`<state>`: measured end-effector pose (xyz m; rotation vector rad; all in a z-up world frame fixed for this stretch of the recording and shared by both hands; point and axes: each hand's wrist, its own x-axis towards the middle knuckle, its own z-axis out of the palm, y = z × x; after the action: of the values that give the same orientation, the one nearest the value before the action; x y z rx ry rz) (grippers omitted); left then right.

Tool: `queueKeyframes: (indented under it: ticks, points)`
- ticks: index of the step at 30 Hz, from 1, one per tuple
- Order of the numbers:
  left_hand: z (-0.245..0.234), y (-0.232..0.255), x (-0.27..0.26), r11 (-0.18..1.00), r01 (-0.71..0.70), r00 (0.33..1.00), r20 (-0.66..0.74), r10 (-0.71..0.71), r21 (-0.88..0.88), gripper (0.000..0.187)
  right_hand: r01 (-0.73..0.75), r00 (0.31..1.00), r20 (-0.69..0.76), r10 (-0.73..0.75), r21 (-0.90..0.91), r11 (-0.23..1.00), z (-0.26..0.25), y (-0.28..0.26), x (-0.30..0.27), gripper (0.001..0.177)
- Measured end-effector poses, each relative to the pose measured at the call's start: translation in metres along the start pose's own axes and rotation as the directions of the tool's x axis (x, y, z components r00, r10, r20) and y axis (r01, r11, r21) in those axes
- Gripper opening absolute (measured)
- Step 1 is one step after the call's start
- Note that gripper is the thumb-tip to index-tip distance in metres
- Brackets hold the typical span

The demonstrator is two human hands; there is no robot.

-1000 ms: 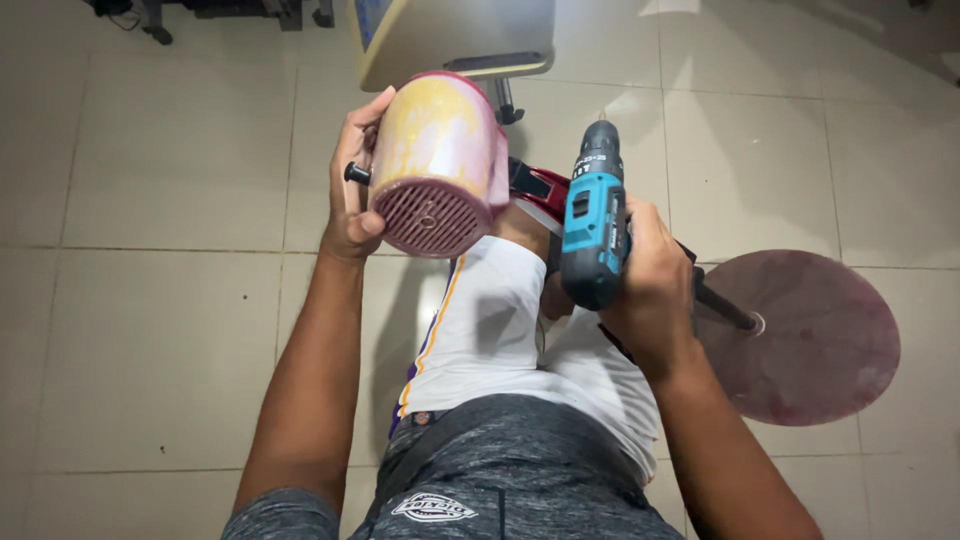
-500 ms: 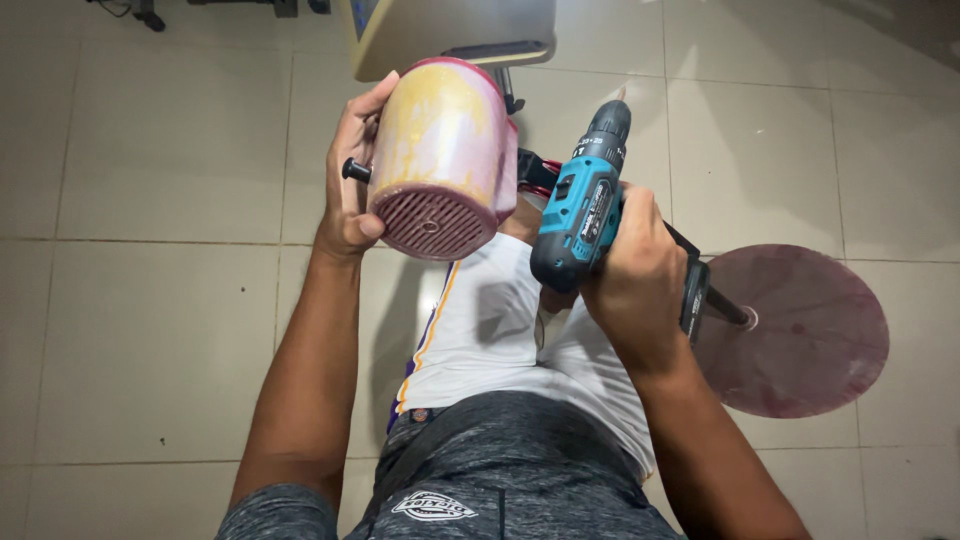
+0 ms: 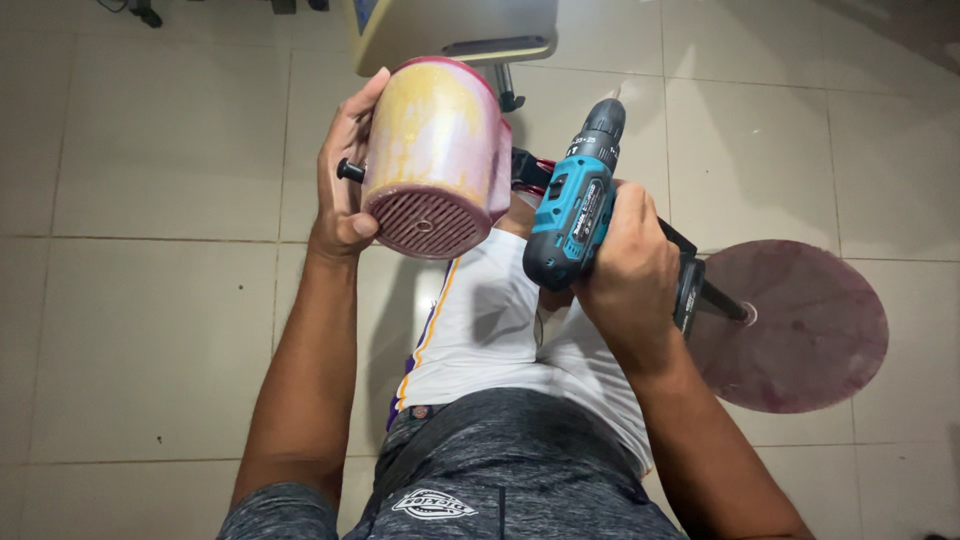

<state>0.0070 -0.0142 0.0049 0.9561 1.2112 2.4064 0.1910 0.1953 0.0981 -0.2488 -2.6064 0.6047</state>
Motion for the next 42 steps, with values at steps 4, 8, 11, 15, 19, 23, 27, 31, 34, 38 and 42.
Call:
queueKeyframes:
  ticks: [4, 8, 11, 15, 19, 23, 27, 31, 34, 38, 42]
  points:
    - [0.003, 0.001, -0.002, 1.000, -0.010, 1.000, -0.025, 0.010, -0.015, 0.130, -0.011, 1.000, -0.001, 0.011, -0.021, 1.000, 0.000, 0.000, 0.000, 0.046]
    - [0.003, 0.004, -0.004, 1.000, -0.003, 1.000, -0.020, 0.003, 0.000, 0.129, -0.036, 0.999, 0.011, 0.036, -0.002, 0.999, -0.001, -0.001, 0.000, 0.043]
    - [0.000, 0.006, -0.005, 1.000, 0.020, 1.000, -0.005, -0.020, -0.008, 0.129, -0.050, 0.999, 0.011, 0.050, -0.001, 0.999, 0.000, 0.000, -0.001, 0.043]
    - [-0.001, 0.005, -0.006, 1.000, 0.016, 1.000, -0.021, -0.016, -0.012, 0.128, -0.108, 0.994, 0.025, 0.108, -0.010, 0.994, 0.001, 0.001, 0.000, 0.044]
    - [-0.001, 0.004, -0.006, 0.999, 0.021, 1.000, -0.016, -0.022, -0.035, 0.128, -0.119, 0.992, 0.034, 0.119, 0.001, 0.993, 0.002, 0.002, 0.000, 0.040]
    - [0.000, 0.002, -0.008, 0.998, 0.014, 1.000, -0.025, -0.016, -0.055, 0.129, -0.121, 0.992, 0.029, 0.121, -0.012, 0.993, 0.004, 0.004, 0.000, 0.039]
    - [-0.001, 0.002, -0.008, 0.998, 0.011, 1.000, -0.022, -0.013, -0.062, 0.129, -0.113, 0.993, 0.027, 0.114, -0.030, 0.993, 0.005, 0.006, 0.000, 0.040]
    - [-0.001, 0.001, -0.011, 0.997, 0.014, 0.999, -0.046, -0.018, -0.073, 0.129, -0.105, 0.994, 0.035, 0.107, -0.039, 0.994, 0.005, 0.008, 0.000, 0.042]
    - [-0.001, -0.001, -0.011, 0.998, 0.012, 0.998, -0.056, -0.016, -0.069, 0.129, -0.121, 0.992, 0.040, 0.122, -0.033, 0.992, 0.006, 0.008, 0.001, 0.042]
    - [-0.001, -0.001, -0.009, 0.998, 0.018, 0.998, -0.055, -0.021, -0.053, 0.131, -0.122, 0.992, 0.034, 0.123, -0.009, 0.992, 0.006, 0.006, 0.001, 0.045]
    - [-0.001, 0.003, -0.009, 0.999, 0.048, 0.998, -0.042, -0.049, -0.024, 0.137, -0.139, 0.989, 0.040, 0.139, 0.001, 0.990, 0.004, 0.004, 0.001, 0.046]
